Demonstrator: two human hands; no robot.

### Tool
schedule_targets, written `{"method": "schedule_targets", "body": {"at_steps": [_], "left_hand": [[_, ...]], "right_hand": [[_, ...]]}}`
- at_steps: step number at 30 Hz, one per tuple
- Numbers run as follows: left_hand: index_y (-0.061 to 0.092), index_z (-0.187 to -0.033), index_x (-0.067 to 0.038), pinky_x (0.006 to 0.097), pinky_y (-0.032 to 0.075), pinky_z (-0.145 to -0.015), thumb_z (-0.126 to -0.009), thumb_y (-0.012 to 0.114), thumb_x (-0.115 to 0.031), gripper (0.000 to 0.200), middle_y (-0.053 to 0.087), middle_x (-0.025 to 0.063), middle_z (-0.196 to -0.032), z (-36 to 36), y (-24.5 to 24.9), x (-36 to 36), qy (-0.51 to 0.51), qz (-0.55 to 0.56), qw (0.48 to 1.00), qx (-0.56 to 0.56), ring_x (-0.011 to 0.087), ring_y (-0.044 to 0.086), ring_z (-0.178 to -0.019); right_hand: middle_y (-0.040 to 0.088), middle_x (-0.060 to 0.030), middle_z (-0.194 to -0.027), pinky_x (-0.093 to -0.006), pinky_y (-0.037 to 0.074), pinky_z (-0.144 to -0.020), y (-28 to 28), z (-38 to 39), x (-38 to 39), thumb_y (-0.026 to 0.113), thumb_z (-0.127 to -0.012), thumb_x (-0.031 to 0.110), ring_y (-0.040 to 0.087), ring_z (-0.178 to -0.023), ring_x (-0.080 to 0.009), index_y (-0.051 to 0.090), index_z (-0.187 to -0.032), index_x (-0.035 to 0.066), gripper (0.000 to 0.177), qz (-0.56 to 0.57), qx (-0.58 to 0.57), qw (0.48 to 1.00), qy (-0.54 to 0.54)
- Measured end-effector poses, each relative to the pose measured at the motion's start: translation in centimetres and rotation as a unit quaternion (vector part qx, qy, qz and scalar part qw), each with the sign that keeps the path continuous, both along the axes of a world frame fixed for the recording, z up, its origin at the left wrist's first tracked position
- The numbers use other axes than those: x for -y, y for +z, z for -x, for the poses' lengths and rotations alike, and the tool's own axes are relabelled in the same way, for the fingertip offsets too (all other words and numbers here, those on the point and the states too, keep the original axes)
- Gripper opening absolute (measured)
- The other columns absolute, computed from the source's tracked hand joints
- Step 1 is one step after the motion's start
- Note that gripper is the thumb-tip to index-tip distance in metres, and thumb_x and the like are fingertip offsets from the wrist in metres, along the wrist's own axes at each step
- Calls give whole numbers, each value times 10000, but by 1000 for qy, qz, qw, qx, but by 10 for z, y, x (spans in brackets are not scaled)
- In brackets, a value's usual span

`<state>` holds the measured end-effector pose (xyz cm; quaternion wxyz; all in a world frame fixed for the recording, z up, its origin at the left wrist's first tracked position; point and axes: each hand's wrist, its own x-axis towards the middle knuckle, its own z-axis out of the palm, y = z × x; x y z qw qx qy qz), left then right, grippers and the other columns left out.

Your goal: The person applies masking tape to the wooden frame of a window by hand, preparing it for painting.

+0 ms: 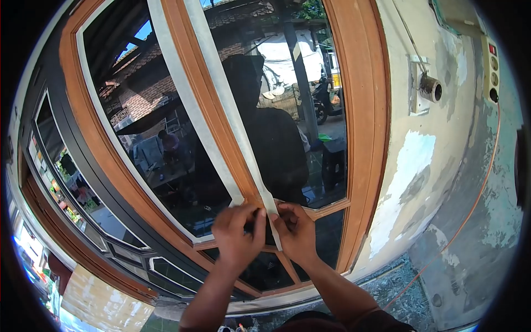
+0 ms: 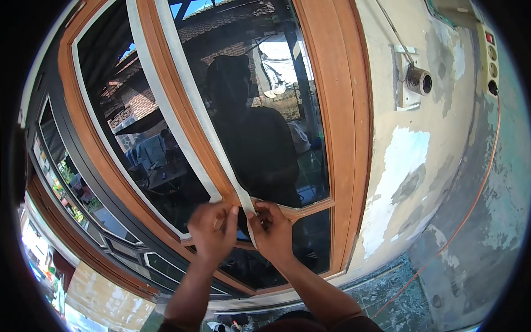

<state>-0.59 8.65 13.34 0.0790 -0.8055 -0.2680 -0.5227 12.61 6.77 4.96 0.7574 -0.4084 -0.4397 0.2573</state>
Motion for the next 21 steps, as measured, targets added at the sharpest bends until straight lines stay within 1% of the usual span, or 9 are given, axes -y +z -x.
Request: {"method": "schedule_targets", "body": {"at_steps": [2,3,5,8,13,16,17,19,21], "left_hand": [[741,-915,-58,405,492,-746,-868,818,-92,97,692,90,-874,2,30,-13,23,-150,986,-73,288,681,-853],[745,-915,-71,414,479,-798,-843,826,-98,112,690,74,-931,1,43,-19,28,-180,976,-117,281,664,-929],[753,-914,-97,433,452,-901,-794,842,-112,150,686,41,-1044,-2,64,-29,36,-238,949,-202,267,629,-1081],[760,-901,-110,435,398,-983,-772,856,-174,173,660,12,-1117,0,76,-46,25,-236,930,-282,248,574,-1175],[772,-894,-116,436,373,-997,-791,847,-222,165,640,10,-1058,-11,84,-46,34,-249,900,-355,230,564,-1147],[773,-889,-115,433,364,-1000,-800,844,-230,162,621,10,-1015,-14,90,-48,28,-240,891,-384,219,559,-1113],[772,-886,-114,430,362,-1001,-803,845,-231,161,614,10,-1003,-14,93,-48,25,-236,890,-390,216,557,-1101],[770,-881,-115,426,360,-1000,-799,852,-243,173,608,6,-992,-13,95,-51,12,-242,887,-393,215,553,-1088],[768,-878,-118,421,359,-997,-794,858,-256,186,606,2,-986,-12,97,-52,4,-247,883,-399,212,550,-1081]], "right_hand": [[724,-85,-936,-258,553,-701,2,1,1,756,-998,86,669,-763,-107,634,-1223,-22,278,1,-27,999,20],[724,-83,-944,-261,561,-714,5,1,4,750,-1000,82,672,-767,-106,631,-1227,-20,276,9,-28,999,23],[724,-80,-955,-267,566,-720,4,3,4,738,-1005,77,673,-769,-105,629,-1230,-16,267,16,-51,998,34],[718,-74,-956,-272,556,-704,0,8,1,725,-1010,78,668,-763,-105,637,-1225,-9,248,24,-107,992,57],[702,-66,-933,-263,521,-685,11,12,6,715,-1018,88,663,-796,-92,690,-1184,7,187,92,-126,986,62],[665,-65,-882,-288,505,-651,17,13,7,752,-986,116,649,-758,-106,722,-1137,4,191,117,-132,983,51],[649,-68,-865,-298,500,-635,15,13,5,768,-969,127,640,-731,-121,729,-1120,2,200,90,-53,994,-20],[617,-74,-830,-320,490,-603,10,13,0,800,-935,149,622,-679,-149,745,-1085,-3,220,38,107,981,-159],[594,-85,-811,-341,491,-603,18,9,4,825,-904,165,612,-664,-179,757,-1053,-7,237,39,124,976,-173]]}}
